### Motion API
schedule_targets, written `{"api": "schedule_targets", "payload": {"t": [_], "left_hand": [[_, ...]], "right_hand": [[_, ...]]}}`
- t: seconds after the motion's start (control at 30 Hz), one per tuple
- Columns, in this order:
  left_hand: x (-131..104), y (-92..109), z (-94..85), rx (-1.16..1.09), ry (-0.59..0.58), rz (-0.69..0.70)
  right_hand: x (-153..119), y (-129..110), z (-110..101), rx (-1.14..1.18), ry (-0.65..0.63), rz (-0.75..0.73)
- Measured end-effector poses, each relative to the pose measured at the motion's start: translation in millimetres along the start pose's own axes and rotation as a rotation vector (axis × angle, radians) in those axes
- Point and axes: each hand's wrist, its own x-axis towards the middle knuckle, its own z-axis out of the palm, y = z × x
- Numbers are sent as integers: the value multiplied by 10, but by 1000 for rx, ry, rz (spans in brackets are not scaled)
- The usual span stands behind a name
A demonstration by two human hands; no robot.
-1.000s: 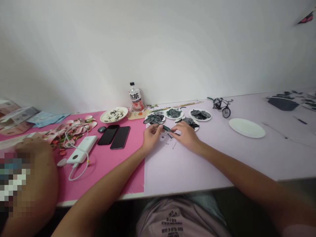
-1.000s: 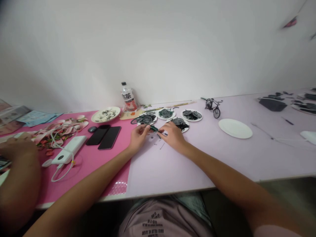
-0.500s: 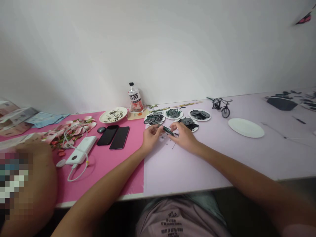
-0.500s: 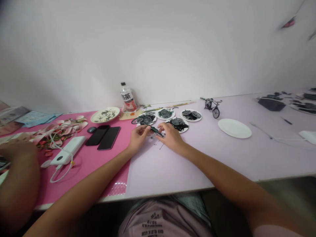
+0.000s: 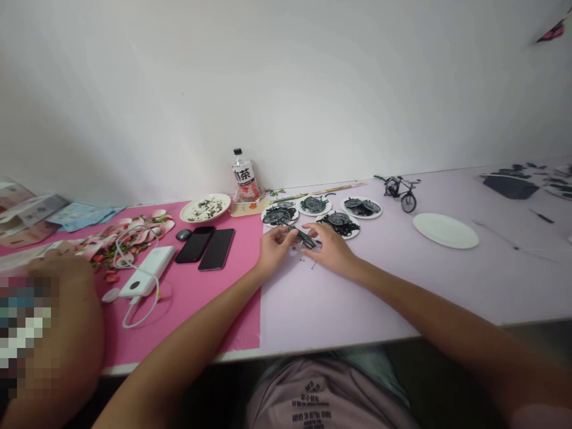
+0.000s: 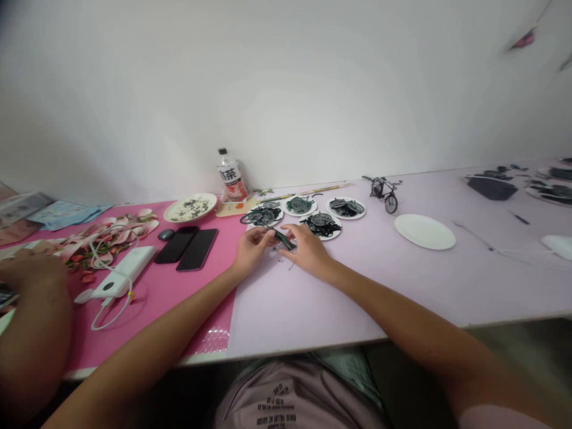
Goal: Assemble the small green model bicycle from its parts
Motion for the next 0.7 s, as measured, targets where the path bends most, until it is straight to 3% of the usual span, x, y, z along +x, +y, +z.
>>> {"api": "schedule_targets", "payload": {"t": [0.53,0.7], "left_hand": [[-4,-12,17,39,17,23],[4,-24,16,15,11,12]], "right_hand": [[-10,-3,-39,91,2,35],[-12,-18,-16,41,-3,-23]]}}
